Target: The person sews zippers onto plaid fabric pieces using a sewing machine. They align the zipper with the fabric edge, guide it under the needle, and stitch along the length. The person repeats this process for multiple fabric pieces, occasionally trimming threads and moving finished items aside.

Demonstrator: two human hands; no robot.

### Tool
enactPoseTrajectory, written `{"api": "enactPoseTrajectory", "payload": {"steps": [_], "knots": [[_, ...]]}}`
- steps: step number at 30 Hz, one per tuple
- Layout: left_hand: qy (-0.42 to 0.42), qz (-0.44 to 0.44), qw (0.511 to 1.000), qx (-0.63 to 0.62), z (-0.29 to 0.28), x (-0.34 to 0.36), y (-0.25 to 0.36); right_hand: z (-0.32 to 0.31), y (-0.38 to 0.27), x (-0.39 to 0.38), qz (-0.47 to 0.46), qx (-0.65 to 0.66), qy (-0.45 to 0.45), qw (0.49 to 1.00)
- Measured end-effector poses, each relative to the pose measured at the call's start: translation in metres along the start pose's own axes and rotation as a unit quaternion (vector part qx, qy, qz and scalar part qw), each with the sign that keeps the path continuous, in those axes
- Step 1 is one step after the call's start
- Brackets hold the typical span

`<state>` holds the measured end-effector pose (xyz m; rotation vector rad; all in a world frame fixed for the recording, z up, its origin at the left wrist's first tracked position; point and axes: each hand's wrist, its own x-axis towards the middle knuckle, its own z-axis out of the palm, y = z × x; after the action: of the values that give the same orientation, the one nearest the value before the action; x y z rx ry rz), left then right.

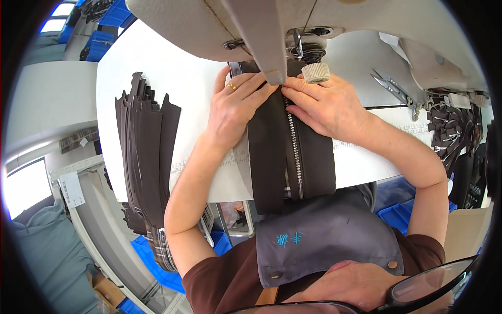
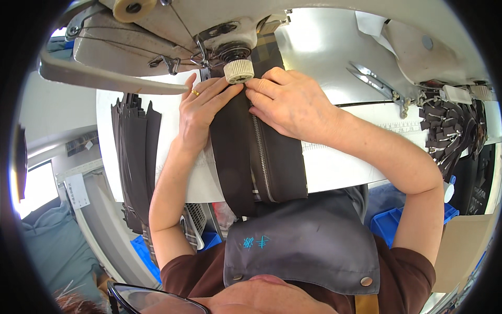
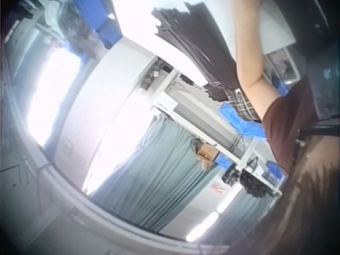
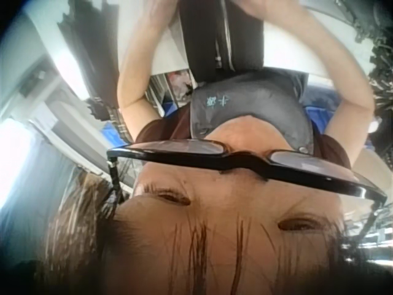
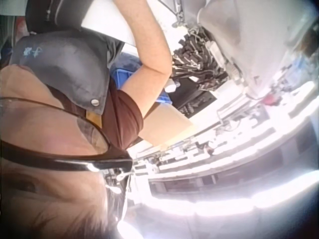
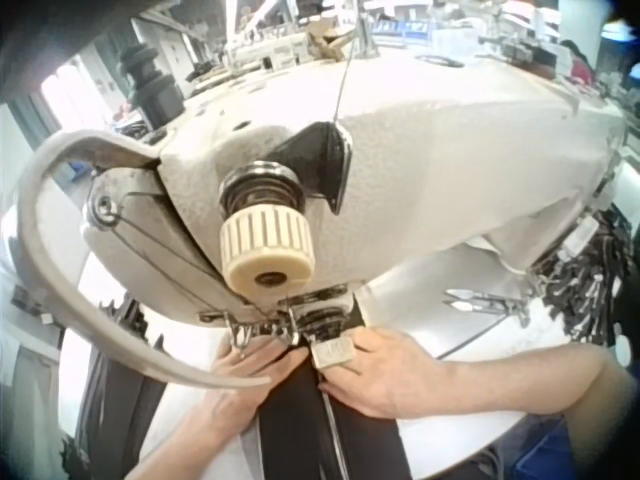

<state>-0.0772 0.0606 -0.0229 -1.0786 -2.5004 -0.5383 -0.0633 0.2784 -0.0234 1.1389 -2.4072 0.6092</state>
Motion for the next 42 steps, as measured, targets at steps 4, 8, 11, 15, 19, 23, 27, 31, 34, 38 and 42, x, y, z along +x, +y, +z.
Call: {"api": "enactPoseTrajectory", "payload": {"steps": [4,8,11,15,19,23,27,31,34,38,42], "knots": [[0.007,-0.006,1.000,-0.007,0.001,0.000,-0.001,0.001,0.000,0.000,0.000,-0.002,0.002,1.000],[0.005,-0.014,1.000,-0.006,0.000,0.001,0.002,0.002,0.001,0.000,0.000,0.002,0.005,1.000],[-0.024,-0.017,1.000,-0.007,-0.002,0.000,0.001,0.002,0.000,0.000,0.005,0.005,0.005,1.000],[-0.090,-0.060,0.993,-0.039,-0.007,-0.002,0.007,0.001,0.000,0.001,-0.004,0.006,0.017,1.000],[-0.091,-0.048,0.994,-0.034,-0.007,-0.005,0.009,0.000,0.016,-0.007,0.058,0.053,-0.051,0.996],[-0.088,-0.045,0.994,0.034,-0.005,-0.008,0.012,-0.002,0.018,-0.002,0.068,-0.062,-0.127,0.988],[-0.087,-0.054,0.994,0.028,-0.004,-0.010,0.015,-0.005,0.015,-0.001,0.065,-0.091,-0.140,0.984],[-0.083,-0.067,0.994,0.029,-0.004,-0.011,0.016,-0.005,0.016,0.000,0.059,-0.092,-0.138,0.984],[-0.075,-0.067,0.995,0.020,-0.002,-0.007,0.012,-0.002,0.021,0.002,0.057,-0.095,-0.126,0.986],[-0.082,-0.075,0.993,0.034,-0.003,-0.002,0.011,-0.005,0.022,-0.001,0.061,-0.086,-0.086,0.991],[-0.072,-0.089,0.993,0.034,-0.001,-0.009,0.012,-0.070,0.014,-0.016,0.015,-0.057,0.025,0.998]]}}
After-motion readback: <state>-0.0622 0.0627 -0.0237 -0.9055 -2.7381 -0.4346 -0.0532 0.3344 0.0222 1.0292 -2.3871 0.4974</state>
